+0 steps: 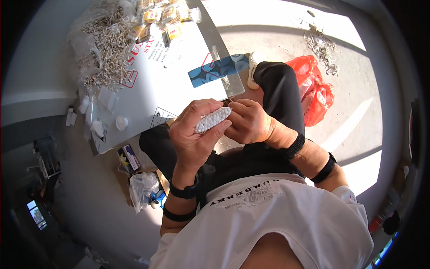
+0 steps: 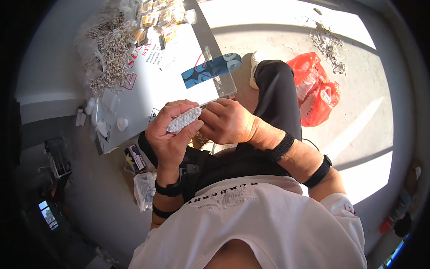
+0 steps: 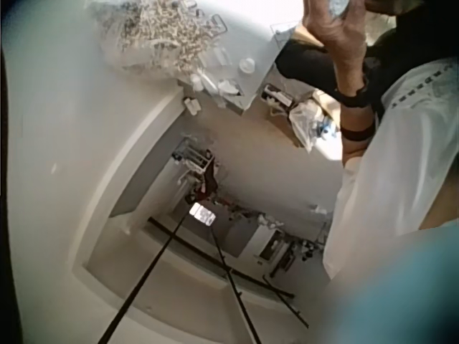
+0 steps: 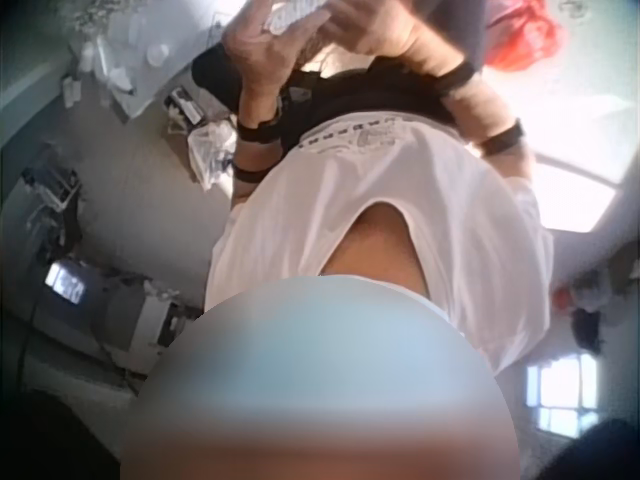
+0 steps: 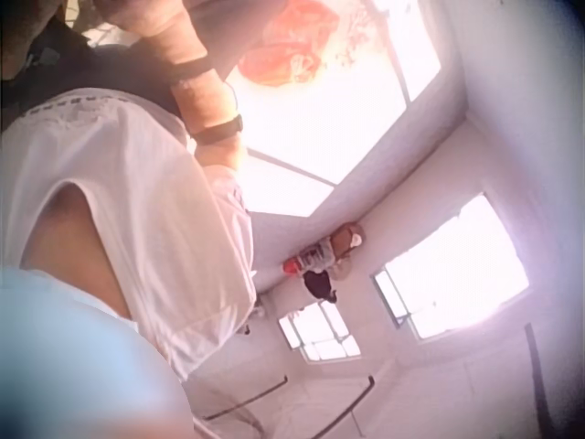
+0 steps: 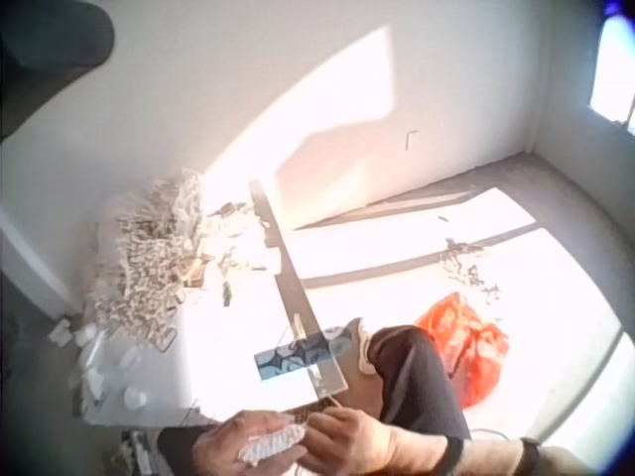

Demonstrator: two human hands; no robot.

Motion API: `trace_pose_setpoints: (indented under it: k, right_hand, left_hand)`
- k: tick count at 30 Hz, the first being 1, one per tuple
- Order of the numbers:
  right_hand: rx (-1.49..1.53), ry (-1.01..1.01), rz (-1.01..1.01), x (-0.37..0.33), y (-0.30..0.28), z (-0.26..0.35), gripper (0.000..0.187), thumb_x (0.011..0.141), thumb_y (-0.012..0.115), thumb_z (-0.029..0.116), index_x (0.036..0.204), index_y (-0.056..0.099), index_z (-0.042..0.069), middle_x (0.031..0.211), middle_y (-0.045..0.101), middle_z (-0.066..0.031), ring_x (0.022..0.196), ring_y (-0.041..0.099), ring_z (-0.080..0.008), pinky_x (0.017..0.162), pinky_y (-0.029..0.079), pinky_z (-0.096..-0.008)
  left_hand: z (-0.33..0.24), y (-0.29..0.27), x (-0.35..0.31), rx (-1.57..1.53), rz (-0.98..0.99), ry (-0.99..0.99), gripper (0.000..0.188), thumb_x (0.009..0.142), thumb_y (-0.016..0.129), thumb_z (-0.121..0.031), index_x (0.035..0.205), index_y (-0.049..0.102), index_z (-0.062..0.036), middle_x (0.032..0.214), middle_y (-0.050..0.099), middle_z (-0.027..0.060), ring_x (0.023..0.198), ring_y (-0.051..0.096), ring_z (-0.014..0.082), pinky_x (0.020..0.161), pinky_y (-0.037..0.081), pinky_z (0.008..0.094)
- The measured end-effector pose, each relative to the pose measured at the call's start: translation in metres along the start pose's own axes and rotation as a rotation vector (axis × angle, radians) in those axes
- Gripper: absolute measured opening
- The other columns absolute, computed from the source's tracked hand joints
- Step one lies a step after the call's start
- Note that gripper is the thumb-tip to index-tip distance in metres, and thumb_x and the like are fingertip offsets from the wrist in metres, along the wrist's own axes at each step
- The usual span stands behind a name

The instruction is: The person is packaging small bundles of toothpicks into plastic sleeves on the floor.

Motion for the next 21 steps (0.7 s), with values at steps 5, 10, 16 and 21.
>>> trace_pose_setpoints:
  k: [5,10,16,21]
  right_hand:
    - [0.029,-0.020,-0.024,0.003,-0.006,0.005,0.014,0.055,0.062,0.018,0.062,0.052,0.010,0.068,0.045,-0.0017,0.062,0.052,-0.0172,0.053,0.050,-0.0285]
    - [0.029,-0.012,-0.026,0.004,-0.010,0.009,0.014,0.056,0.062,0.018,0.063,0.053,0.010,0.069,0.045,-0.0021,0.063,0.053,-0.0177,0.054,0.051,-0.0292]
    - [0.024,-0.012,0.001,0.004,-0.011,0.013,0.014,0.057,0.062,0.019,0.064,0.054,0.010,0.071,0.046,-0.0021,0.065,0.054,-0.0176,0.057,0.052,-0.0299]
    - [0.042,-0.013,-0.024,0.002,-0.011,0.016,0.016,0.057,0.062,0.020,0.064,0.052,0.010,0.071,0.046,-0.0020,0.065,0.053,-0.0173,0.056,0.050,-0.0291]
  left_hand:
    - [-0.005,0.001,-0.009,-0.043,-0.012,0.012,0.028,0.074,0.077,0.002,0.099,0.065,0.0022,0.095,0.069,0.0124,0.088,0.067,0.0204,0.078,0.054,0.0300]
    - [-0.009,0.001,-0.013,-0.048,-0.017,0.018,0.027,0.074,0.077,0.002,0.099,0.065,0.0020,0.095,0.070,0.0125,0.089,0.067,0.0208,0.078,0.054,0.0305]
    - [-0.014,0.001,-0.015,-0.045,-0.016,0.029,0.027,0.074,0.077,0.002,0.098,0.065,0.0018,0.094,0.070,0.0124,0.087,0.067,0.0209,0.077,0.054,0.0302]
    - [-0.022,0.002,-0.015,-0.005,-0.017,0.076,0.025,0.074,0.076,0.002,0.095,0.064,0.0020,0.093,0.070,0.0134,0.085,0.068,0.0226,0.076,0.054,0.0310]
Point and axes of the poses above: each hand's wrist, its own x-axis towards the middle knuckle, its own y-axis out of the palm, z = x × y, the point moved 9 cm from there along x, towards the middle knuckle
